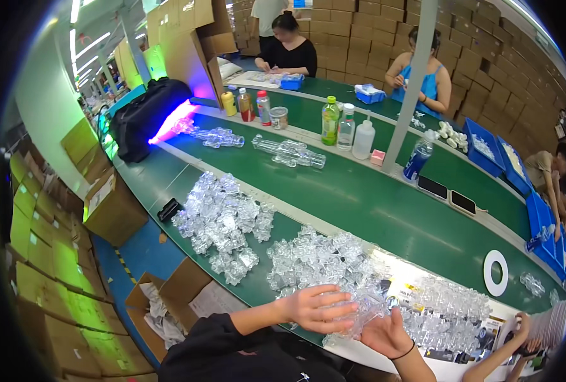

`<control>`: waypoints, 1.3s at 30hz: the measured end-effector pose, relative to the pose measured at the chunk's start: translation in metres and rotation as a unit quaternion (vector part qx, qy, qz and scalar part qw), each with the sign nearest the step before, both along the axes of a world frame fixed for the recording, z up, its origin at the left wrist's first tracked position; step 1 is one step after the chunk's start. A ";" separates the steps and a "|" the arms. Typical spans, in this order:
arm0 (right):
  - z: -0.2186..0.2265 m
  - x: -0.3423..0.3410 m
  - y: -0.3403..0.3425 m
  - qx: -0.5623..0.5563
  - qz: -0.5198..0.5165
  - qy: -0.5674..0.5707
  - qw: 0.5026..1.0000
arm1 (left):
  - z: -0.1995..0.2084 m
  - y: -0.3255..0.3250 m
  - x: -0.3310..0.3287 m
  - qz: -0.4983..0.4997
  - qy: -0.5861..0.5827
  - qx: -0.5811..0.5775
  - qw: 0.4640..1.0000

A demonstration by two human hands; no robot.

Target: Manually assembling small transparent plastic parts with white gaskets on a factory production line.

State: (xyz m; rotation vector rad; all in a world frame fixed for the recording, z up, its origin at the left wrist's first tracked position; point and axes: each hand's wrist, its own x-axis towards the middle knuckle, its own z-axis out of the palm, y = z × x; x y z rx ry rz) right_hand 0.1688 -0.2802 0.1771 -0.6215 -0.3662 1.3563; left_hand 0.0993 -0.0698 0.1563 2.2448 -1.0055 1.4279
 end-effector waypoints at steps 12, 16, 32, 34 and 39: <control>0.029 -0.016 0.019 -0.036 -0.097 -0.205 0.973 | -0.025 -0.013 -0.008 -0.071 -0.044 -0.130 0.988; 0.035 -0.026 0.026 -0.031 -0.178 -0.152 0.972 | -0.043 -0.018 -0.004 -0.013 -0.004 -0.154 0.988; 0.035 0.042 -0.052 -0.108 -0.423 -0.475 0.764 | -0.079 0.038 -0.044 0.203 0.064 -0.199 0.957; 0.046 0.078 -0.074 -0.187 -0.498 -0.532 0.659 | -0.099 0.051 -0.076 0.331 0.149 -0.258 0.895; 0.045 0.213 -0.170 -0.315 -0.609 -0.553 0.473 | -0.150 0.054 -0.094 0.403 0.228 -0.320 0.826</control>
